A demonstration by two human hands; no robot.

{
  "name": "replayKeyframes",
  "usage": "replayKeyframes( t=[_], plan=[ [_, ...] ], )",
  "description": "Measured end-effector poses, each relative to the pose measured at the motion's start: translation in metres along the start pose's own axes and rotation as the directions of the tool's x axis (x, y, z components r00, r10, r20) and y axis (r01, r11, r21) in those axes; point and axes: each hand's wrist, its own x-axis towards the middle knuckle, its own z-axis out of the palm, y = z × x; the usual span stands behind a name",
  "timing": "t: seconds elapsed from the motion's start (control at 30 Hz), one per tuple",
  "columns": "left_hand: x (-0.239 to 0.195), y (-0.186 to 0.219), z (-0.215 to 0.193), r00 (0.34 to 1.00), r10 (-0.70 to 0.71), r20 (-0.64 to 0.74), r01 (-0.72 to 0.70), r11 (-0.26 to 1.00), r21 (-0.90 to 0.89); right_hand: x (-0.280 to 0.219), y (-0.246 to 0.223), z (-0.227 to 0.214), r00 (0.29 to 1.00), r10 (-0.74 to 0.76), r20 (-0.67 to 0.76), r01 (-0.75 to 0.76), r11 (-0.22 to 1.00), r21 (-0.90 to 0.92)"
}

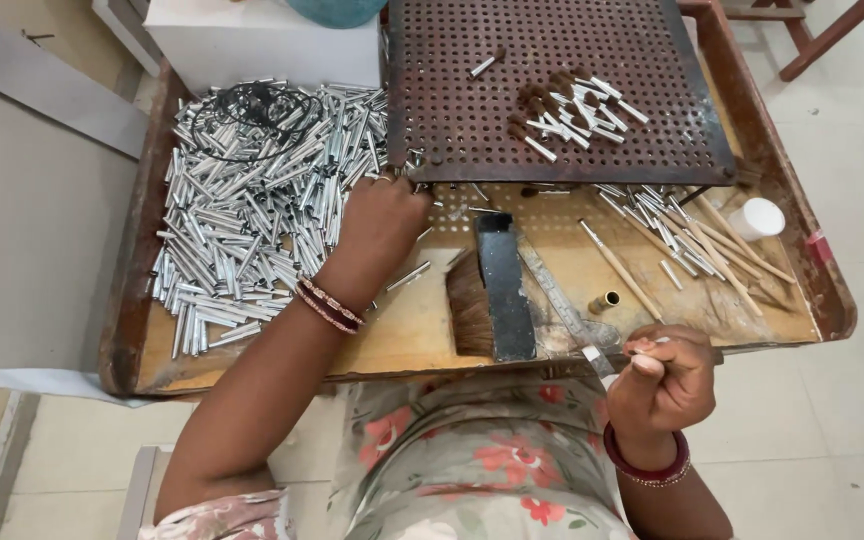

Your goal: Assembling small metal tubes onto wooden sticks at a workbench.

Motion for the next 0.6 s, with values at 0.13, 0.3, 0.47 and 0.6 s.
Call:
replayKeyframes(
  t=[0.13, 0.3, 0.47, 0.6],
  plan=[
    [-0.004, 0.006, -0.005, 0.987, -0.080, 0.139, 0.077, 0.997, 0.032, -0.004, -0.003, -0.004, 0.999, 0.029, 0.040, -0.026, 0.998, -0.064],
    [-0.020, 0.014, -0.017, 0.998, -0.039, -0.049, 0.041, 0.998, 0.043, -0.009, -0.004, -0.012, 0.998, 0.040, 0.050, -0.033, 0.992, -0.119],
    [-0.036, 0.092, -0.082, 0.981, -0.189, 0.052, 0.194, 0.893, -0.406, -0.009, -0.010, -0.011, 0.990, 0.130, 0.050, -0.128, 0.991, -0.039],
    [-0.058, 0.155, -0.079, 1.000, -0.004, -0.025, -0.019, 0.540, -0.842, -0.017, -0.018, 0.004, 0.970, 0.229, 0.084, -0.239, 0.959, 0.154]
  ],
)
